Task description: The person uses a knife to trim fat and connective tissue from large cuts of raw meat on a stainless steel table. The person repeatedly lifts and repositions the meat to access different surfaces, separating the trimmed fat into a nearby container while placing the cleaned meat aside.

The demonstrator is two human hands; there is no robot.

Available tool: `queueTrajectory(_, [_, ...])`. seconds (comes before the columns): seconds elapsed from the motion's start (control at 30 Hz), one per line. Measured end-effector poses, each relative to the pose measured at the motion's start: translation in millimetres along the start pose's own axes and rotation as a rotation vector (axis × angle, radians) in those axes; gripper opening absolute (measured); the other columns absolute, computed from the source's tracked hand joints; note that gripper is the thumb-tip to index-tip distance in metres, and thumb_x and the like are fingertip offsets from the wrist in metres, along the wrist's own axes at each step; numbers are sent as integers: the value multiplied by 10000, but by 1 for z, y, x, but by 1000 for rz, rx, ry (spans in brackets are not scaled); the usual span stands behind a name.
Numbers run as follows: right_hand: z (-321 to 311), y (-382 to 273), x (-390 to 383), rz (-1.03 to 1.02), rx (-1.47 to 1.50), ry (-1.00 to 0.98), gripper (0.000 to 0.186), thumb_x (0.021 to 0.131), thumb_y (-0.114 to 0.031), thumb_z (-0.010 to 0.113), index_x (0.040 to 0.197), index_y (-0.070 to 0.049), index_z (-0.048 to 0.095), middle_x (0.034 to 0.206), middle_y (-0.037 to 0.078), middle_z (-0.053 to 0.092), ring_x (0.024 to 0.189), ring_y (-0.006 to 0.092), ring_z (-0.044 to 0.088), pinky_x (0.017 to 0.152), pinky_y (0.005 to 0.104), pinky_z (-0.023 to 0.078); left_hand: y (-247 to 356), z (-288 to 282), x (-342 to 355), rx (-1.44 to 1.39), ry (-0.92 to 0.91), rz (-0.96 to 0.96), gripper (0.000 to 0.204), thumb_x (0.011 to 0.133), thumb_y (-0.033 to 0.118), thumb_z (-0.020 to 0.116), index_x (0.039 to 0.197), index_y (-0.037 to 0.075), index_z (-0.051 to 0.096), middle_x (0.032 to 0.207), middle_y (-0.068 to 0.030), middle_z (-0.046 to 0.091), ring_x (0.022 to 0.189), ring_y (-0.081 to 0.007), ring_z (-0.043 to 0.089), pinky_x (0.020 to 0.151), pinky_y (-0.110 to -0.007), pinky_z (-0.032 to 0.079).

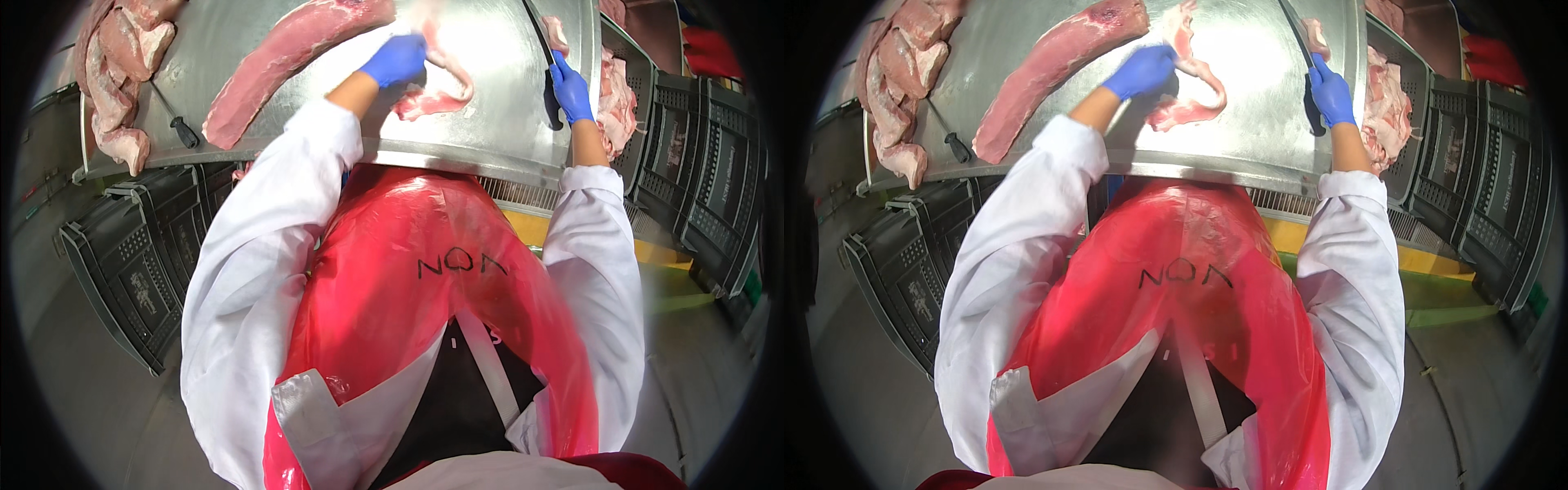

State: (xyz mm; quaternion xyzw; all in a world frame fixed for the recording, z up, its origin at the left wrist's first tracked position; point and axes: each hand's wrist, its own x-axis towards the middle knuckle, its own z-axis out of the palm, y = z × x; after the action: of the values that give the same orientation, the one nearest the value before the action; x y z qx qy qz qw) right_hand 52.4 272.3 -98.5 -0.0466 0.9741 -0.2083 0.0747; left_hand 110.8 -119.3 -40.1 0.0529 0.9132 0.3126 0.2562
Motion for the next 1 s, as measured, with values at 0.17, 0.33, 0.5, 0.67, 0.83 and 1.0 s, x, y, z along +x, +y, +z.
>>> queueTrajectory(0.17, [2, -12, 2, 12, -23, 22, 420, 997, -362, 508, 1371, -189, 590, 940, 326, 663, 927, 504, 643, 847, 557, 497, 6, -18, 57, 578, 226, 656, 384, 822, 155, 649, 1200, 97, 607, 1248, -147, 596, 1132, -342, 577, 978, -466, 441])
queueTrajectory(0.33, [0, -20, -2, -18, 62, 26, 405, 999, -355, 511, 1362, -198, 599, 952, 316, 666, 930, 506, 640, 857, 545, 501, -50, -42, 78, 889, 230, 542, 243, 872, 154, 607, 1064, 6, 631, 796, -137, 684, 746, -287, 669, 662, -405, 513])
queueTrajectory(0.5, [12, 23, -15, -186, 279, 245, 395, 1020, -357, 522, 1364, -178, 593, 897, 225, 707, 757, 390, 691, 693, 467, 544, -27, -73, -20, 723, 230, 334, 357, 765, 83, 641, 1122, 79, 627, 1023, -176, 676, 1025, -368, 625, 913, -464, 462])
queueTrajectory(0.67, [-45, -60, -53, 413, 1497, -470, 353, 1042, -337, 522, 1311, -108, 535, 784, 57, 559, 529, 80, 462, 431, 220, 375, -3, -126, -91, 368, 385, 324, 365, 788, 102, 647, 1149, 71, 608, 999, -197, 663, 917, -416, 642, 794, -480, 521])
queueTrajectory(0.83, [-35, -57, -55, 381, 1580, -505, 332, 1042, -344, 517, 1296, -132, 542, 845, 66, 575, 521, 95, 468, 433, 236, 388, 181, -181, -106, 345, 381, 311, 334, 809, 129, 611, 1108, -19, 592, 932, -208, 700, 926, -400, 668, 784, -445, 521])
queueTrajectory(1.0, [-33, -104, -58, 380, 1391, -614, 392, 1014, -364, 559, 1348, -159, 569, 653, -4, 529, 430, 84, 428, 399, 253, 408, 259, -231, -125, 351, 510, 174, 381, 836, 120, 581, 1178, -45, 551, 1024, -228, 679, 944, -340, 693, 843, -389, 548])
